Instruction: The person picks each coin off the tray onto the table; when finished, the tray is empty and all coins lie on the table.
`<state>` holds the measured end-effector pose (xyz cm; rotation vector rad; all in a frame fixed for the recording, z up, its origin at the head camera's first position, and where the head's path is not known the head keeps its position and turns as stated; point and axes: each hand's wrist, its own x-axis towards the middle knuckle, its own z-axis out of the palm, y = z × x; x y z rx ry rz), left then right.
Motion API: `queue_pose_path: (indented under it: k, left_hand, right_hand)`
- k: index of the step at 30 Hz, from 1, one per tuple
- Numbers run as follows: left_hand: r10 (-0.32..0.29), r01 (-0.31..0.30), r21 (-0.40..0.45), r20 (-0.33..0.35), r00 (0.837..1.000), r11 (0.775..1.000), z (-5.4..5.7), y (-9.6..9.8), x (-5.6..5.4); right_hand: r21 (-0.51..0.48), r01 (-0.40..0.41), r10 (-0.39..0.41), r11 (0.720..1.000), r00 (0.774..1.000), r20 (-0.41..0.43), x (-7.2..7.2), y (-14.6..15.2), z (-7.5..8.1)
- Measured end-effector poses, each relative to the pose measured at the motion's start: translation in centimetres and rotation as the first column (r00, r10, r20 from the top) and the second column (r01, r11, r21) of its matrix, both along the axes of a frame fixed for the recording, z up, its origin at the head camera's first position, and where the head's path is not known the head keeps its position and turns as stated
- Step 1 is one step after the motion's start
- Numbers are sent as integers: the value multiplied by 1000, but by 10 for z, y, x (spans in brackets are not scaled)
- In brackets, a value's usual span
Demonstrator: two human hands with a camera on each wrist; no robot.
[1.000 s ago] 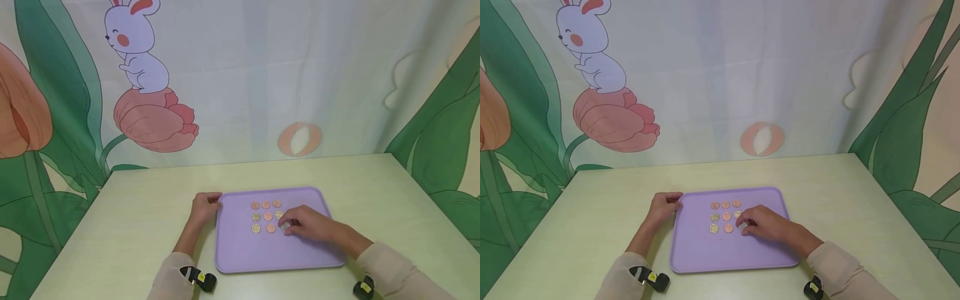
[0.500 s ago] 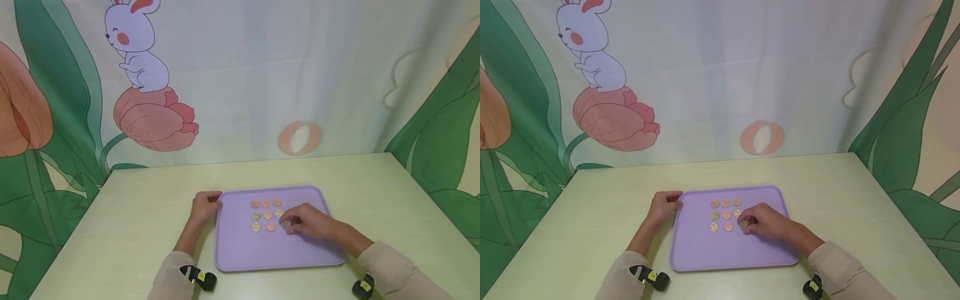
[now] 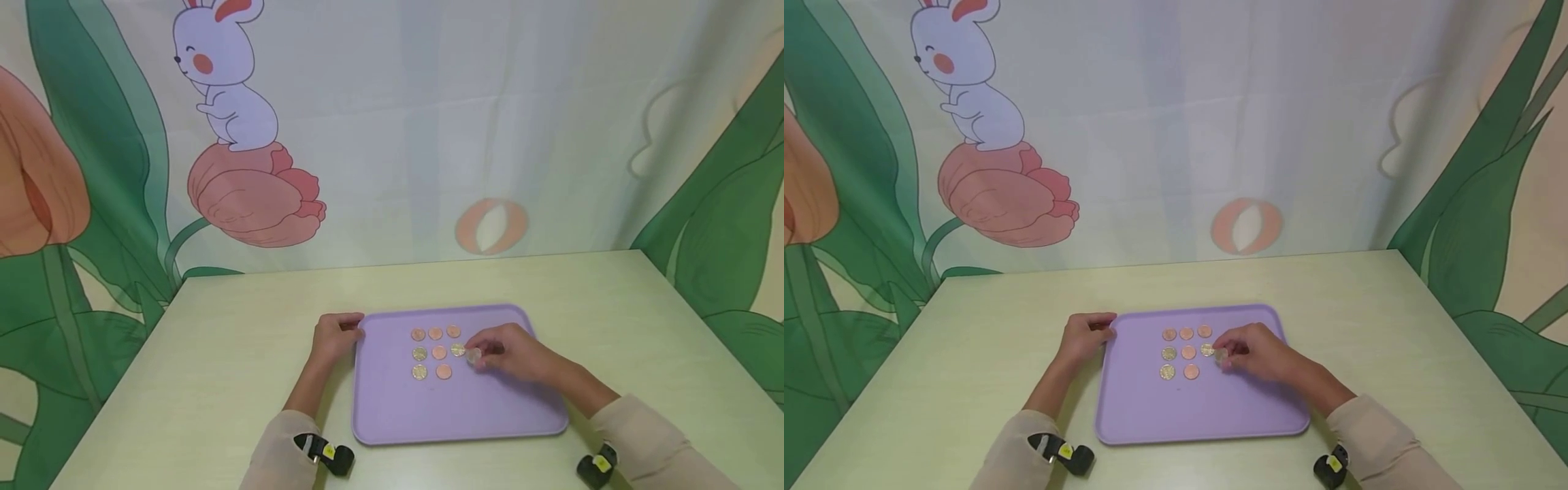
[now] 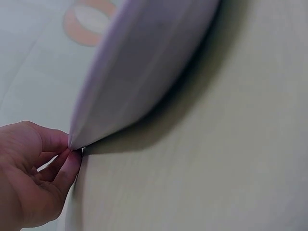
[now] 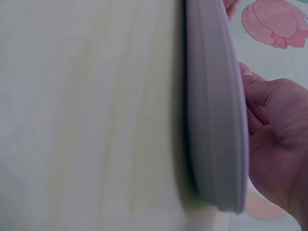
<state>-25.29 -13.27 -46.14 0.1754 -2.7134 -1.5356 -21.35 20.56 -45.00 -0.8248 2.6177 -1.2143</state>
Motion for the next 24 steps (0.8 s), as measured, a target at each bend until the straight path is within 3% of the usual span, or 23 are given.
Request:
queue_pose_path:
  k: [16,24]
  left_hand:
    - [-4,4,10,2,1000,1000,2,1,1]
    - [-6,7,8,-5,1000,1000,2,1,2]
  right_hand:
    - [-51,160,-162,986,986,-27,-9,22,13]
    - [-16,245,-245,969,969,-31,-13,33,17]
